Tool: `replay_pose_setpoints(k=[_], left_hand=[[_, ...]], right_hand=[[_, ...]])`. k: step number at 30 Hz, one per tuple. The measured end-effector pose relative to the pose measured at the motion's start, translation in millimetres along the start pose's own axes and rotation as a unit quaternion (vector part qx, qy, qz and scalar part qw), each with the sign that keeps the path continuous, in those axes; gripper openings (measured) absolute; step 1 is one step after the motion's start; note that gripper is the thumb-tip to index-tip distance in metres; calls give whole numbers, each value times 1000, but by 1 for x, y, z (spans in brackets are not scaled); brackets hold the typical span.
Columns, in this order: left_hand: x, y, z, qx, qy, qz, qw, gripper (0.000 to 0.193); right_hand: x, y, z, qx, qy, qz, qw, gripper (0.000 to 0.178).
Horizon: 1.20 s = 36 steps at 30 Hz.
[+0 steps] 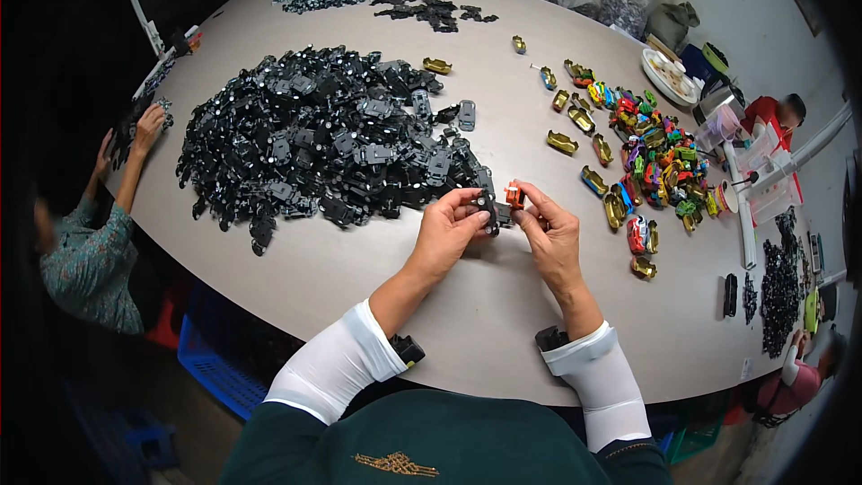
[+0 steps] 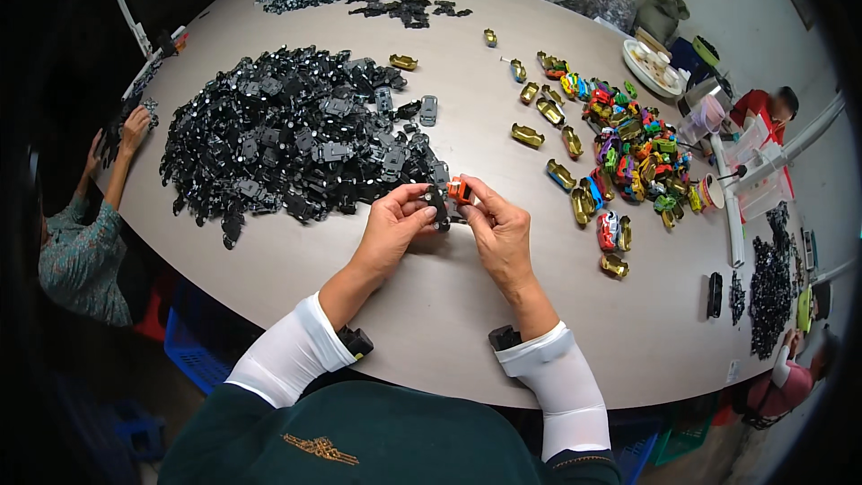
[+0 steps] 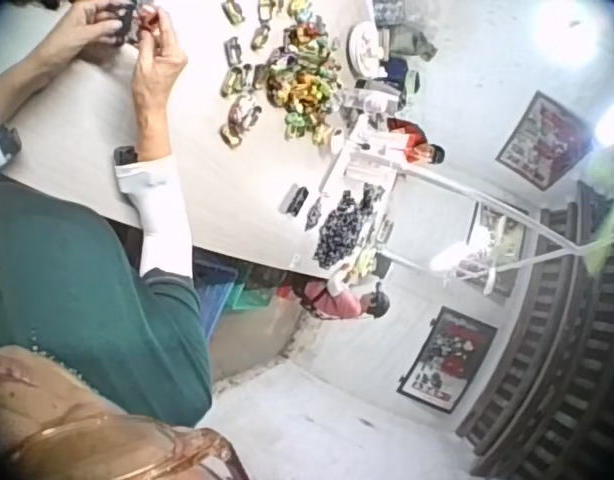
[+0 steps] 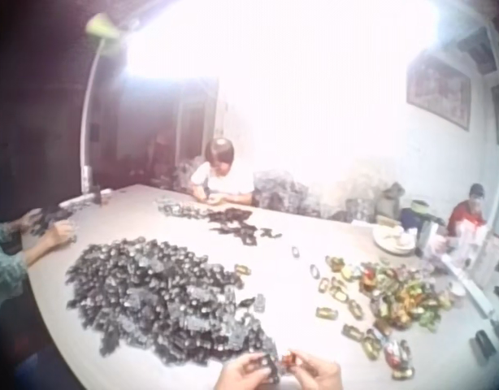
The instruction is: The person assembles small toy cars by hand at a large round table. They pick up a black chassis and a colored body, fit them together, and place the completed unit on the table. The process is repeated continuously with different colored bodies.
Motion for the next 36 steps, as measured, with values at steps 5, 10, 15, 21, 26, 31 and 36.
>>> replay_pose_setpoints(k=[5,10,15,21,26,31,36], left_hand=[[-2,6,11,16,-37,-5,999,34],[-1,4,8,21,-39,-16,999,28],[2,-1,1,38,16,-25,999,24],[8,-1,-1,-24,-136,55,989,28],[1,2,1,-56,-123,36,990,31],[-6,10,6,-73,-147,44,985,28],[-12,17,14,-110,-245,56,962,33]], right_hand=[[2,-3,-4,-124,-160,-34,979,34],[-3,-1,-1,-89,-152,-7,984,39],[-9,-1,-10,-62,-117,13,991,43],[-10,4,-6,18,26,-19,999,40],[-14,5,-17,60,108,-15,992,36],[-19,6,-26,124,178,-15,976,35],[-19,6,-28,126,206,-37,970,35]])
Point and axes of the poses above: each hand's wrist, its own y-axis away from the middle knuckle, its own x-axis out of the back of the hand, z = x × y, the point moved 4 cm from there along -y, towards the middle knuckle, and after that the axes turned 13 degrees about x, right-handed, at the moved point
